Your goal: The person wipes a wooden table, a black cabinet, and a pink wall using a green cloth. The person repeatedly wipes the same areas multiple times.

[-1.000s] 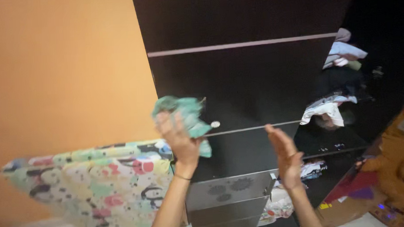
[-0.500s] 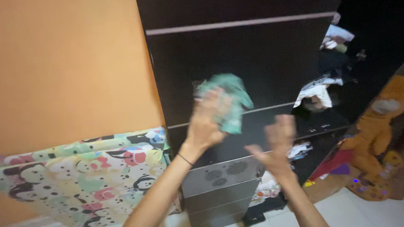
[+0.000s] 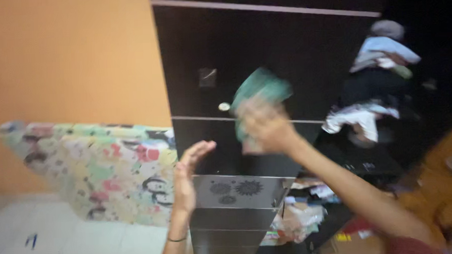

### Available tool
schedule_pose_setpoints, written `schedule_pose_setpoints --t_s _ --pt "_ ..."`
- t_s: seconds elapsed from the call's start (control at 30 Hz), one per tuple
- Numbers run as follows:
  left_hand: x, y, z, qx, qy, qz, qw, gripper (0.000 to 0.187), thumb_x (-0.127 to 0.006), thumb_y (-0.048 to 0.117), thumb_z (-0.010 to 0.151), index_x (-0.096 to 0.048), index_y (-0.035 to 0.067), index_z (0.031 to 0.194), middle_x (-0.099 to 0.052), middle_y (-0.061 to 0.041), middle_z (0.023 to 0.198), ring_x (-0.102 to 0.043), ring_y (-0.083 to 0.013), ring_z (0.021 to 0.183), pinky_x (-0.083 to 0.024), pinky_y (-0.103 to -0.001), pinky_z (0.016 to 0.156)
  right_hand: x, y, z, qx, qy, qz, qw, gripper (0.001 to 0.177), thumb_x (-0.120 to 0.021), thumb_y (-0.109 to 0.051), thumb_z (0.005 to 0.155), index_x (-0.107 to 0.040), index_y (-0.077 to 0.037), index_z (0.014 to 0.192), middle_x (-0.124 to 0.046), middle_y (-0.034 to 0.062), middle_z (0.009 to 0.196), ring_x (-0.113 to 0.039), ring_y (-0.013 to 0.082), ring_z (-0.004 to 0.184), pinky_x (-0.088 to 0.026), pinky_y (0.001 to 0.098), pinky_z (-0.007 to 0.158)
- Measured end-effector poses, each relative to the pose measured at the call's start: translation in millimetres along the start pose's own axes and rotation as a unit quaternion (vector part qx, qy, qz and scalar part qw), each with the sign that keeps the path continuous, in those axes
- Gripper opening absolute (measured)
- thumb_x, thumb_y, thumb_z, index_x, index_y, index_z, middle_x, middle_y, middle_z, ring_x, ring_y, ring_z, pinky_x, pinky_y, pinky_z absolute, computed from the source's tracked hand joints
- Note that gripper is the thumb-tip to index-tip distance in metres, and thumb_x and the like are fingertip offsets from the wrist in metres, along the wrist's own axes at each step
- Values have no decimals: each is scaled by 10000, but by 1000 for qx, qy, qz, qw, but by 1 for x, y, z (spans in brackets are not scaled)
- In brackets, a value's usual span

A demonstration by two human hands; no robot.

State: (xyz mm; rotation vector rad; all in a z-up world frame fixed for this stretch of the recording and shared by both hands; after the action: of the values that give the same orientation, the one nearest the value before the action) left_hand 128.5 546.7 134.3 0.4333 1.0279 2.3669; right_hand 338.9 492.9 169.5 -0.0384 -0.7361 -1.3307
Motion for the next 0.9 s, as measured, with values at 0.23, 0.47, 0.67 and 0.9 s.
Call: schedule_pose_setpoints --t_s 0.23,0.47,0.67,0.9 --pt "-34 21 -80 55 97 89 990 621 -257 404 1121 -652 -55 1261 -753 -187 1229 -710 -267 1181 -507 -388 1088 20 71 65 -169 239 -88 952 280 -731 -191 1007 -683 -106 1269 -409 185 1618 -319 446 1523 -140 728 1221" --pt "-30 20 -132 102 159 150 970 547 -307 342 1110 -644 -71 1234 -773 -197 1175 -727 -268 1134 -521 -373 1045 -137 -149 93 279 -2 -52 959 397 -603 -228 916 -687 -50 1260 -561 139 1430 -454 350 1452 -273 640 1239" --pt "-15 8 -157 196 130 129 963 534 -291 314 1105 -661 -49 1230 -795 -192 1111 -735 -244 1097 -495 -361 1046 -90 -40 -24 -42 168 -31 984 232 -683 -199 964 -679 -184 1195 -534 128 1415 -470 317 1395 -378 563 1141" --pt "-53 -70 -151 190 -59 48 979 461 -358 289 1103 -640 -48 1242 -774 -177 1151 -724 -259 1104 -524 -371 1021 -81 -50 -218 -115 17 -66 991 286 -798 -231 830 -655 -223 1078 -614 63 1255 -521 253 1250 -391 514 1084"
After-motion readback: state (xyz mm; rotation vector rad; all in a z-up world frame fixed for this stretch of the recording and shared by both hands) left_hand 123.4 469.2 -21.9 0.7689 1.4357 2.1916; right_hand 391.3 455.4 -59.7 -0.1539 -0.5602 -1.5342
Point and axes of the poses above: each hand's wrist, its own z-axis towards the middle knuckle, its own x-axis out of the back of the hand, y = z × x, the point moved 9 cm from there along z, towards the middle knuckle
